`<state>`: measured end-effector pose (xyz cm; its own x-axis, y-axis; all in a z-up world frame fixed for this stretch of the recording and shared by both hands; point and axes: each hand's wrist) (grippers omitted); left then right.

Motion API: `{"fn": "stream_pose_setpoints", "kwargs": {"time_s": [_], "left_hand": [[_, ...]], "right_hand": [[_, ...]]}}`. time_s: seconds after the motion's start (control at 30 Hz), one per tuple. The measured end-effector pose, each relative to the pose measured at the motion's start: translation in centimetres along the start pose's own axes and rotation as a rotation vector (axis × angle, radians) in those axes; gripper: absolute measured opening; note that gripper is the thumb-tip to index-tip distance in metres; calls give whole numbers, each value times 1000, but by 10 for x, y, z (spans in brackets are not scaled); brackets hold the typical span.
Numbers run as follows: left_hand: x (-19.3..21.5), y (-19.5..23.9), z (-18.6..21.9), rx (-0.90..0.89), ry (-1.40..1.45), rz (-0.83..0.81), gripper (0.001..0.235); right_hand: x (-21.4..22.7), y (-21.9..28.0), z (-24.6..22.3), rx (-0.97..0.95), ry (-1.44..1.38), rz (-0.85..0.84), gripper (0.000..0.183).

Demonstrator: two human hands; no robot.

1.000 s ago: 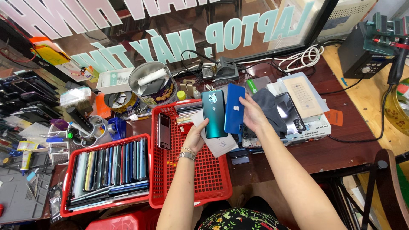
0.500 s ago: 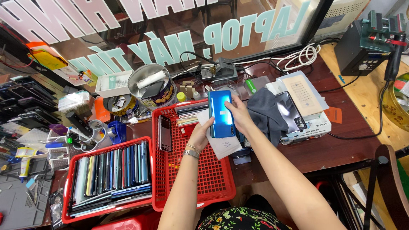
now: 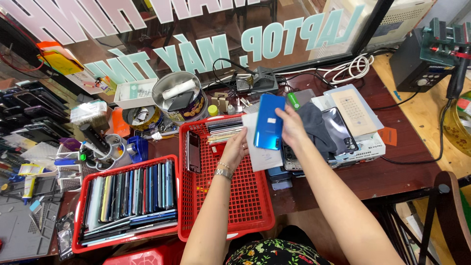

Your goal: The person wipes multiple smartphones with a cloth, handling them one at a time. The person picks up each phone, wipes both sides, and places it into a red basket on a cluttered workbench.

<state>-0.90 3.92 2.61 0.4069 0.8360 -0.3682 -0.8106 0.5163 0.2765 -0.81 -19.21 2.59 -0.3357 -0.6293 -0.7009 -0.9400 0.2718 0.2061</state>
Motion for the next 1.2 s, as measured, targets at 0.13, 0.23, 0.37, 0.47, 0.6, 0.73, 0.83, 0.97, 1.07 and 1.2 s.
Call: {"fn": "stream_pose_setpoints", "kwargs": {"time_s": [0.13, 0.23, 0.37, 0.47, 0.6, 0.73, 0.83, 0.97, 1.07, 1.2], "left_hand": [[6, -13, -4, -40, -14, 52, 29], [19, -11, -7, -60, -55, 99, 28], [19, -8, -9, -104, -76, 178, 24], [10, -6, -7, -109, -74, 171, 23], [0, 1, 0, -86, -166, 152, 26], [-10, 8, 6, -106, -217, 145, 25], [-11, 13, 7, -123, -224, 174, 26], [-7, 15, 1, -131, -141, 178, 28], [0, 12, -4, -109, -47, 146, 31], [16, 17, -11, -31, 55, 103, 35]], "right_hand": [[-3, -2, 1, -1, -24, 10, 28], [7, -12, -22, 111, -145, 94, 27], [17, -28, -43, 281, -280, 97, 24], [3, -35, -39, 345, -300, 113, 27], [-27, -37, -31, 372, -304, 129, 31], [-47, -31, -29, 372, -306, 43, 27], [-56, -25, -23, 340, -282, 13, 26], [-58, -15, -11, 311, -277, -26, 26], [-54, -11, -5, 313, -176, -81, 24], [-49, -6, 9, 254, 67, -182, 19]]}}
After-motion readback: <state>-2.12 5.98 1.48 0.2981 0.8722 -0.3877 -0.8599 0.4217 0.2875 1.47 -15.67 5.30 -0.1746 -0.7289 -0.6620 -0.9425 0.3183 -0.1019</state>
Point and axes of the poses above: each hand's wrist, its own y-axis away from the middle knuckle, its own x-axis out of the back of the hand, z = x × y, and after that the axes turned 9 degrees about -y, right-handed
